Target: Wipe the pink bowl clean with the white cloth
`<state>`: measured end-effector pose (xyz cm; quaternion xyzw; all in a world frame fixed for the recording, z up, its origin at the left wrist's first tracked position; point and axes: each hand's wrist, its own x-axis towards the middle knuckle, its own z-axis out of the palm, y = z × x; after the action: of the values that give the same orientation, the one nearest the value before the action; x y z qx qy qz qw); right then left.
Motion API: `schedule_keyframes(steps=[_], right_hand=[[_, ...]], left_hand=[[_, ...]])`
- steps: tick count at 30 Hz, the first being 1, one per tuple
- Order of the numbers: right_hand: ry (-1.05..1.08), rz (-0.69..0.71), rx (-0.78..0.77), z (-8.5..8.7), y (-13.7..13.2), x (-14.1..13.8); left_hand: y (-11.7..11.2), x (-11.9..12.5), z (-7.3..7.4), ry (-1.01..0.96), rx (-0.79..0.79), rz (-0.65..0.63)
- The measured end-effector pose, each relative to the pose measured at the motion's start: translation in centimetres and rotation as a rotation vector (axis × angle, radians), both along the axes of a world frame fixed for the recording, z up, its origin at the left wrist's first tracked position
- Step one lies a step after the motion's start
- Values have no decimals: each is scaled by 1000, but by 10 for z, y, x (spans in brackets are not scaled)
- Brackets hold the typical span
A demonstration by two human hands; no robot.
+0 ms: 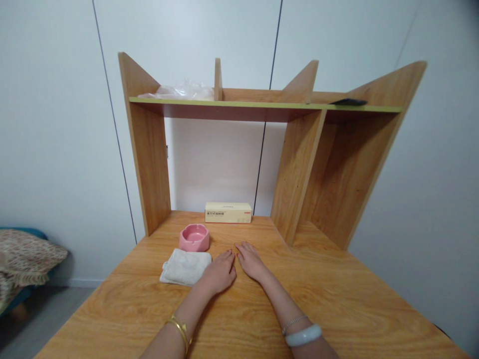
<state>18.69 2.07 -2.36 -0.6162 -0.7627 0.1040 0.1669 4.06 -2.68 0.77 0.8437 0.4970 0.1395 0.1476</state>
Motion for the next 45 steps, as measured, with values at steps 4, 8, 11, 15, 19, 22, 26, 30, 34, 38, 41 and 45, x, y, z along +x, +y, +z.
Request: schedule_keyframes(steps=[4,8,11,15,19,22,26,30,34,38,41,45], right_hand=[[2,5,-8,2,-2,-1],[-5,9,-16,6,-4,-1],[-14,9,-17,7,-4,-1],[-16,10,-11,6,-4,0],[-8,15,1,3,-2,0],[-3,19,7,1,-1,1],[-1,22,15,0,0,1],[0,21,25,-1,0,2],[4,18,41,-2,-1,1],[11,12,62,-2,-1,1],[22,9,83,-2,-2,1],[45,-18,132,0,-3,-2]], left_hand=[[1,0,0,2,-1,-3],[0,-1,0,-2,7,-3],[0,-1,1,1,10,-16],[-1,-1,1,0,8,-13],[-1,-1,0,-9,1,-12],[0,-1,-1,-5,3,-9],[1,-1,-2,-6,8,-6],[0,-2,-1,-34,2,-7],[0,-1,-1,-61,-9,-1],[0,-2,-1,-66,-12,-1],[0,-2,-2,-108,2,-8],[2,-1,1,-195,54,-19]])
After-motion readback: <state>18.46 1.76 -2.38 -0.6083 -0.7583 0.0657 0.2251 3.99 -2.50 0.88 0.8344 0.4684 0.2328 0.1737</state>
